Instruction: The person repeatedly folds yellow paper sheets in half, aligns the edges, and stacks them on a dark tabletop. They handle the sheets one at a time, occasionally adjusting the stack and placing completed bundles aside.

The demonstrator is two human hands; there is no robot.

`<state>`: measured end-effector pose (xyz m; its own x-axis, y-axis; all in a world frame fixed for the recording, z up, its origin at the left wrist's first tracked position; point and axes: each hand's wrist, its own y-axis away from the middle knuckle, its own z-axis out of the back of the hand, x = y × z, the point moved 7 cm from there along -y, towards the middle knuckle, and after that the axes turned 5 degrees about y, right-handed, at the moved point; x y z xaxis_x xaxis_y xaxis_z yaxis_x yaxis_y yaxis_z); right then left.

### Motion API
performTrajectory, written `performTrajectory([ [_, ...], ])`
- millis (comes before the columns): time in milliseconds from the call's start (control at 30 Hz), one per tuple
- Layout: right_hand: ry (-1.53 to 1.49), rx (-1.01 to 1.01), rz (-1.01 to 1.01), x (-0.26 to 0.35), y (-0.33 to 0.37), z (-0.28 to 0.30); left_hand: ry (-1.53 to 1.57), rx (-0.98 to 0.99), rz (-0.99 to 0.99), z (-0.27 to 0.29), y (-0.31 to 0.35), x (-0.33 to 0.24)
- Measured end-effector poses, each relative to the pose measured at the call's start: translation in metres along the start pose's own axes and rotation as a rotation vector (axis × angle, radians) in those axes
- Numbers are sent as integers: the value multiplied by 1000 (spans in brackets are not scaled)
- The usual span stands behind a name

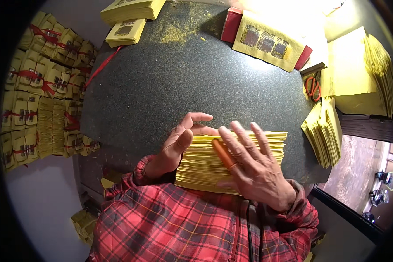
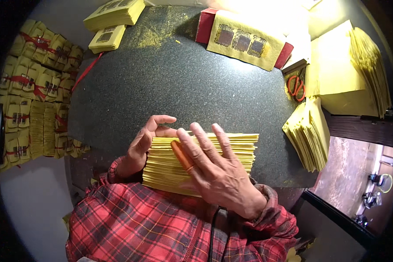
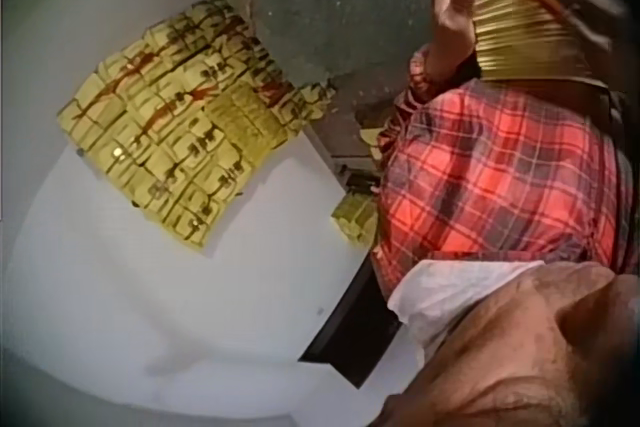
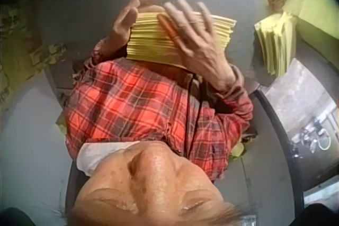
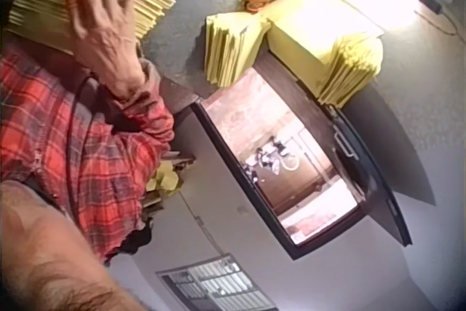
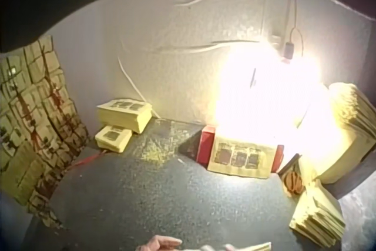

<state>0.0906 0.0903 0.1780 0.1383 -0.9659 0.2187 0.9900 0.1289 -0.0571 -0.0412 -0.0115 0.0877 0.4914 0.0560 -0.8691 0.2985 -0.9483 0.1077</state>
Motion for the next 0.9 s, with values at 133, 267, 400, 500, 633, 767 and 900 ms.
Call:
performTrajectory([
  [133, 2, 15, -34, 0, -6, -2, -15, -42, 3, 5, 2, 6],
  [267, -93, 69, 36, 15, -8, -21, -4, -62, 23, 5, 3, 10],
  [400, -16, 13, -25, 4, -7, -6, -66, -64, 34, 4, 1, 4],
  [500, -25, 4, -6, 4, 0, -14, -44, -40, 37, 7, -2, 14],
  [633, -97, -225, -93, -50, 8, 21, 64, -60, 74, 5, 1, 16],
  [767, -1047, -455, -602, -167, 56, -40, 48, -52, 45, 15, 1, 16],
  [900, -1569, -451, -764, -151, 74, -92, 90, -87, 44, 10, -10, 19],
])
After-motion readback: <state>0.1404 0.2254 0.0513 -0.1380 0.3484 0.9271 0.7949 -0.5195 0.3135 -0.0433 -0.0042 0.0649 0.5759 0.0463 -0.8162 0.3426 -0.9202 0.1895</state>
